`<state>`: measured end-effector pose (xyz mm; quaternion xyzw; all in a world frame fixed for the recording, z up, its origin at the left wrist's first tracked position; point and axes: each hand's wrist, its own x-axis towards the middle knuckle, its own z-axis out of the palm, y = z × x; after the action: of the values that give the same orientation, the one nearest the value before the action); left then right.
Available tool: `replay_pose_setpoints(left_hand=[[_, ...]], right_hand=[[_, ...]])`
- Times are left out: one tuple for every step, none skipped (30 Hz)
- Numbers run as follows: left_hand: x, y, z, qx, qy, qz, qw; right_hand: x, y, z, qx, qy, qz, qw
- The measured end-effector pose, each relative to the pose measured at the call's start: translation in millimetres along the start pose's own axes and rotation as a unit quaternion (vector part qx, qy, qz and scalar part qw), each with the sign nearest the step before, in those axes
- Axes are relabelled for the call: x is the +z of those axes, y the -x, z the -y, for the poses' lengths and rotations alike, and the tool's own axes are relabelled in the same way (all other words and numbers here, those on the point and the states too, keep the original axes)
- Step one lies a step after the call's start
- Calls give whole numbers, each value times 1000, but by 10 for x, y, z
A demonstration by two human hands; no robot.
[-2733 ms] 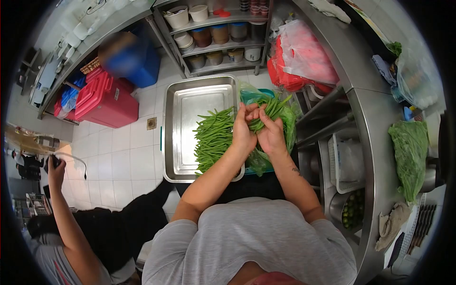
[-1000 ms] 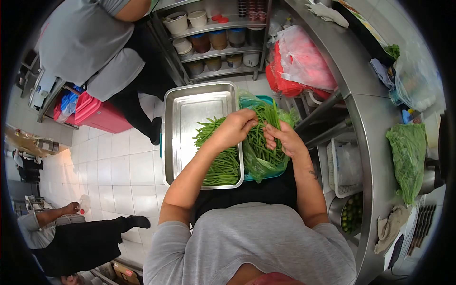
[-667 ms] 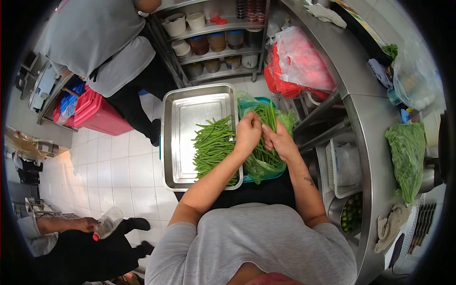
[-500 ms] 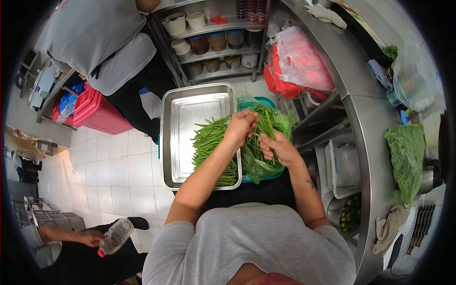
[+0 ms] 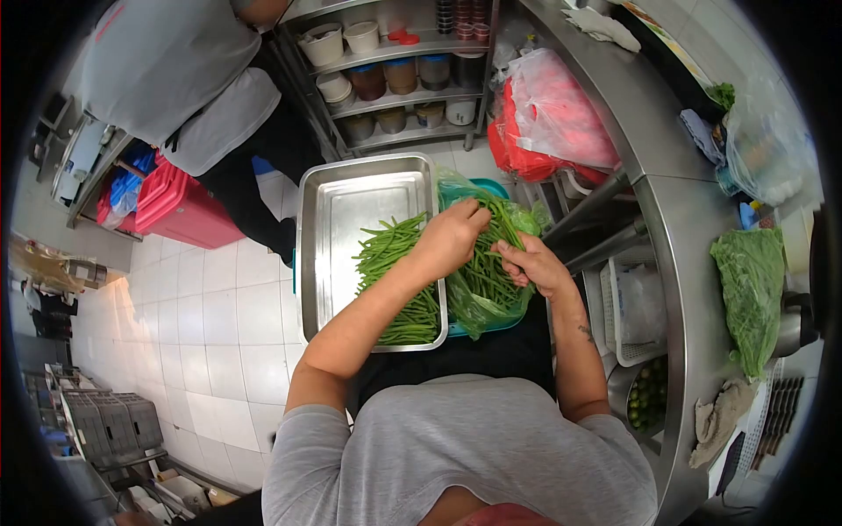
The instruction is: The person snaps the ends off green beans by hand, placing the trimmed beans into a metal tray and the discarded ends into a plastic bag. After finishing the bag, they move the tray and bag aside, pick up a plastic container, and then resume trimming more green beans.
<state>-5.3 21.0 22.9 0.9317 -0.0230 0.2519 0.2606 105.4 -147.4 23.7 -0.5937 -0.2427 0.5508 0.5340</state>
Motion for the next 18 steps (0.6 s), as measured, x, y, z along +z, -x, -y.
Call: replay_pose_setpoints(left_hand=[[21, 14, -27, -1, -16, -17, 1000], [46, 33, -63, -3, -33, -33, 999], [72, 38, -88, -6, -50, -50, 997], [170, 48, -65, -30, -46, -83, 995], [333, 77, 1, -53, -41, -116, 991], [411, 91, 28, -76, -36, -149, 985], [464, 108, 83, -184, 86, -151, 967], [512, 112, 147, -286, 206, -150, 924], [533, 107, 177, -381, 321, -145, 855], [564, 111, 194, -356, 367, -176, 841], [575, 119, 235, -362, 362, -139, 848], [509, 114, 251, -368, 355, -102, 853], [432, 116, 256, -375, 347, -67, 857], [360, 106, 253, -398, 341, -46, 850], [287, 91, 241, -390, 348, -26, 852], [219, 70, 225, -382, 356, -5, 853], [167, 44, 197, -373, 365, 16, 853], [117, 25, 156, -298, 321, -9, 899]], right_hand=[[17, 5, 16, -4, 14, -11, 1000], [44, 3, 20, -7, 27, -22, 999], [84, -31, -36, -61, 107, -69, 990], [142, -90, -129, -114, 186, -116, 969], [198, -134, -185, -165, 263, -161, 937], [285, -89, -92, -128, 327, -188, 917], [323, -108, -160, -125, 311, -155, 929], [353, -130, -283, -122, 295, -121, 940], [416, -124, -302, -119, 278, -88, 949], [446, -71, -251, -89, 164, -54, 981], [400, -48, -215, -68, 98, -57, 991], [303, -26, -188, -46, 31, -58, 997], [228, 6, -170, -24, -36, -58, 997], [184, 38, -149, -40, -73, -34, 996], [130, 50, -141, -38, -77, -26, 996], [75, 58, -131, -37, -82, -20, 996], [38, 68, -125, -34, -85, -15, 996], [26, 75, -121, -36, -83, -15, 996]])
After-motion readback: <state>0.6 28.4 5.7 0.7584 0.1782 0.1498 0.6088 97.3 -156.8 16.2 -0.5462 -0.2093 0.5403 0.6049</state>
